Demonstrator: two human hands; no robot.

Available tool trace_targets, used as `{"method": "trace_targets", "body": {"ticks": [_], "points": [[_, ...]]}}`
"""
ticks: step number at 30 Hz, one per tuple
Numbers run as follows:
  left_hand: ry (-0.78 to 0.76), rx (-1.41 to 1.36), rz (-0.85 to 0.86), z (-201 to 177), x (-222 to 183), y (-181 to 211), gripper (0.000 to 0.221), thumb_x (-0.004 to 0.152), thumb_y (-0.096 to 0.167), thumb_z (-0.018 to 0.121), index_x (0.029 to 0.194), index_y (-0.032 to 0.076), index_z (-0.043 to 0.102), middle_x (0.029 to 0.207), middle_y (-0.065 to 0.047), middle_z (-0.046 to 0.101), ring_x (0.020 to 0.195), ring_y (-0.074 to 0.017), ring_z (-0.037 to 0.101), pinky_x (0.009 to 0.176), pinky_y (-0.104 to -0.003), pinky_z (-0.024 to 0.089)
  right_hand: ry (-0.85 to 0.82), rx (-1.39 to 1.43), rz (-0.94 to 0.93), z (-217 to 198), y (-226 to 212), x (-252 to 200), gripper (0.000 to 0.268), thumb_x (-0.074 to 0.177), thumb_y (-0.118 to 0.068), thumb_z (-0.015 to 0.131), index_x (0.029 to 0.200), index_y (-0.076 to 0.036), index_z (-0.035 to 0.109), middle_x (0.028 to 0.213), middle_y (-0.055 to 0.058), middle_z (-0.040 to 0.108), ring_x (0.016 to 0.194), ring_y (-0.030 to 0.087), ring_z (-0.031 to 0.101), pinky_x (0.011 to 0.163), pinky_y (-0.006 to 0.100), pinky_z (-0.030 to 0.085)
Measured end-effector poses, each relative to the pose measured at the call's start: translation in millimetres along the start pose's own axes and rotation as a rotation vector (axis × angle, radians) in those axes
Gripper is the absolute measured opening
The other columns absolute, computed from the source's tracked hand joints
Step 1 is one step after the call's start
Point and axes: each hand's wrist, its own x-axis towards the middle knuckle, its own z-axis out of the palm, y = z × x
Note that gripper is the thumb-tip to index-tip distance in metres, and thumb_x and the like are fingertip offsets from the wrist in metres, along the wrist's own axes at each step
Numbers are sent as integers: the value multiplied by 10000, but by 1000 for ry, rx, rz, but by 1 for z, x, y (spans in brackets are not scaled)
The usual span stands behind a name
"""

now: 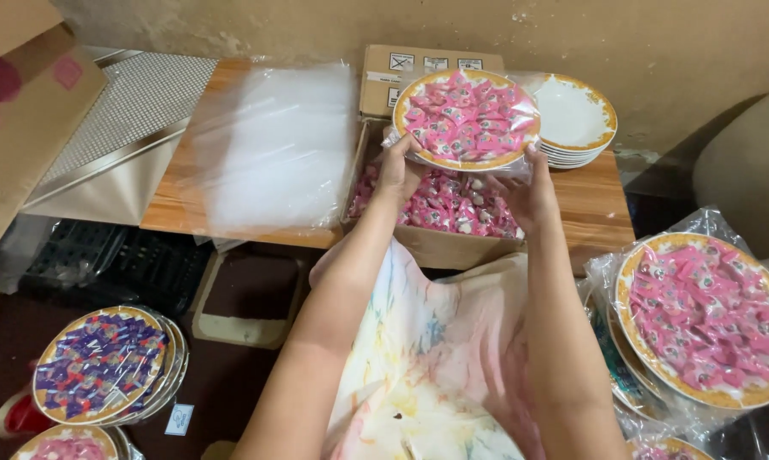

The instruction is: Arranging individually wrapped candies on decorative plates and wrapping them in plastic film.

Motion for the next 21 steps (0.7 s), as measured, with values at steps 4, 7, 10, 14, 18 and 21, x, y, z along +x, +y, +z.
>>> {"method": "trace_targets", "body": {"ticks": [4,7,10,14,18,21], "points": [[-11,24,-24,-24,24,-15,552,618,-11,588,1101,211,440,1092,-106,450,882,-272,543,643,-415,579,31,-452,-63,17,-30,-42,702,1018,-589,626,1530,-210,328,1578,247,237,1144,498,663,988,553,568],[-14,52,-89,-26,29,-20,591,612,11,595,1163,166,447,1115,-105,401,881,-268,526,654,-419,584,-85,-438,111,6,-39,-46,763,981,-658,558,1485,-142,310,1198,320,654,1013,406,735,894,459,611],[-100,76,-108,-22,22,-27,458,589,12,608,1009,146,480,924,-60,478,794,-237,550,625,-406,560,-41,-265,24,-8,-41,-41,756,946,-532,743,1470,-98,414,1346,292,603,1119,448,702,944,519,588],[-174,80,-160,38,-57,10,444,559,-19,587,970,130,511,839,-57,510,761,-260,594,615,-427,558,20,-154,-154,-34,-45,-30,605,936,-394,764,1421,-108,542,1238,205,675,1054,368,752,861,509,645],[-260,115,-240,93,-139,65,408,542,-36,574,925,96,520,772,-55,521,720,-267,602,602,-447,555,59,-190,-364,-58,-58,-42,450,944,-172,725,1375,-120,608,1141,187,719,1062,301,766,906,465,666],[-534,-37,-191,35,-70,-17,1114,635,-147,410,1611,349,205,1469,-229,403,963,-266,534,675,-307,524,74,-384,-458,-34,-74,-97,543,914,-111,668,1441,-200,571,1307,139,675,1248,230,653,1084,456,539]]}}
